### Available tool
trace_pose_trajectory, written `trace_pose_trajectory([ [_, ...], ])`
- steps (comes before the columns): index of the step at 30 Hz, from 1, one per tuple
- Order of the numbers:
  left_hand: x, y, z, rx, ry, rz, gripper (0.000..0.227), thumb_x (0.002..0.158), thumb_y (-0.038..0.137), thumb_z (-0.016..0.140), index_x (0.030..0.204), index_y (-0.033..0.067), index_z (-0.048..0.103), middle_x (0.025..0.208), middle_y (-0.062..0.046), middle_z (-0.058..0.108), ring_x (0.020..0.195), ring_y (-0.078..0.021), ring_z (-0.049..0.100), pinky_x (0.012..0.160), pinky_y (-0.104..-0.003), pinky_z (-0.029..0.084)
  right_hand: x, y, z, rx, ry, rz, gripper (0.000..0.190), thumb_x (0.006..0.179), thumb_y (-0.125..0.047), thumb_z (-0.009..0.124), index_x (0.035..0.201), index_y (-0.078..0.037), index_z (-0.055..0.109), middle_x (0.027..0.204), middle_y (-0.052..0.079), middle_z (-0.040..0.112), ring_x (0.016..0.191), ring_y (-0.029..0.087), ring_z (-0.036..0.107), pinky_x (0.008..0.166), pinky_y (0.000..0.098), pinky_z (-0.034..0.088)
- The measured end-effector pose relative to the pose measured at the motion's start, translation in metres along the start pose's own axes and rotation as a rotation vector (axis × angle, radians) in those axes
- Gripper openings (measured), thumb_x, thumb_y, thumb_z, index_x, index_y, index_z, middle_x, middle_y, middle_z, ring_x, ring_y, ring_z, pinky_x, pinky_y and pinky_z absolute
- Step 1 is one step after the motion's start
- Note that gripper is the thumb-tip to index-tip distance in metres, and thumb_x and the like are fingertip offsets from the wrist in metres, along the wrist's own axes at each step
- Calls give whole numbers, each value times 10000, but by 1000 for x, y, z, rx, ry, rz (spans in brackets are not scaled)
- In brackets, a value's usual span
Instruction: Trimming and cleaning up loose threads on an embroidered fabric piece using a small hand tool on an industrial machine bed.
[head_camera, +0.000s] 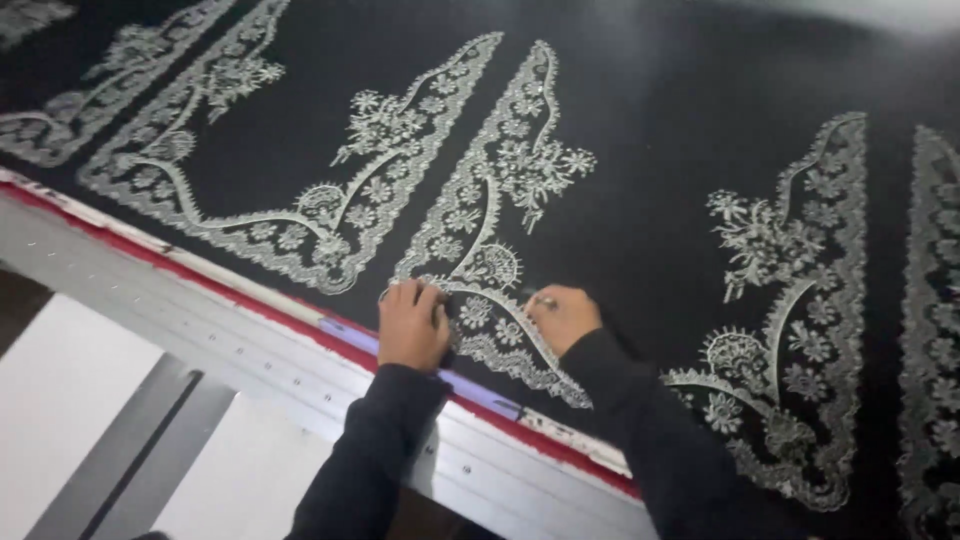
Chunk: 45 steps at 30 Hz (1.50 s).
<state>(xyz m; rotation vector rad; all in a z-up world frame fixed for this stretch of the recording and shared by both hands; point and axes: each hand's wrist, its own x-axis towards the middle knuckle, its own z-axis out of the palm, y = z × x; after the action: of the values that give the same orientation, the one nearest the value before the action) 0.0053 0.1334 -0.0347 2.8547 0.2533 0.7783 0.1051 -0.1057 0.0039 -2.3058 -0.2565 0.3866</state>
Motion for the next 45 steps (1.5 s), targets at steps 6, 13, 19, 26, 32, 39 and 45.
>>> trace_pose_trajectory([
  [6,6,9,-13,31,-15,-11,212,845,191,681,1056,203,660,1137,-56,600,1094,-286,594,928,-449,488,9,-19,44,-167,-123,-96,205,906,-209,684,1095,-204,764,998,61,790,966,258,762,826,395,625],
  [13,2,3,0,9,-56,-8,276,880,238,665,1151,197,640,1182,-60,573,1180,-299,571,958,-478,481,0,-63,65,-600,-53,2,203,884,-246,647,1029,-169,767,978,78,716,912,244,741,767,386,632],
  [19,4,0,-2,1,-24,0,274,882,248,661,1150,193,640,1190,-80,563,1148,-315,571,900,-452,475,-4,-73,64,-665,-62,-16,402,899,-406,626,1139,-89,683,1073,99,663,1007,275,729,828,443,611],
  [26,13,8,-24,-47,-121,-56,248,917,245,638,1159,192,634,1228,-84,551,1188,-314,554,944,-462,461,0,-80,61,-682,-83,46,389,941,-420,546,1160,-131,685,1113,82,663,1041,256,713,824,400,605],
  [32,8,3,-17,-52,-198,-83,264,931,253,606,1189,197,618,1268,-93,544,1236,-328,535,991,-488,451,-16,-93,51,-571,-117,210,390,925,-431,466,1123,-195,706,1088,101,742,1035,308,751,818,423,594],
  [39,11,8,-26,-32,-235,-87,254,961,232,565,1209,194,603,1281,-100,526,1255,-319,522,1010,-487,450,-17,-79,49,-515,-102,172,440,929,-459,508,1262,-246,702,1141,135,750,1080,329,744,877,409,600],
  [45,15,8,-31,-96,-301,-124,243,967,189,558,1197,180,636,1281,-117,555,1273,-335,527,1036,-496,438,-19,-16,50,-275,45,212,291,910,-396,595,1044,-204,768,953,114,771,933,321,767,754,392,605],
])
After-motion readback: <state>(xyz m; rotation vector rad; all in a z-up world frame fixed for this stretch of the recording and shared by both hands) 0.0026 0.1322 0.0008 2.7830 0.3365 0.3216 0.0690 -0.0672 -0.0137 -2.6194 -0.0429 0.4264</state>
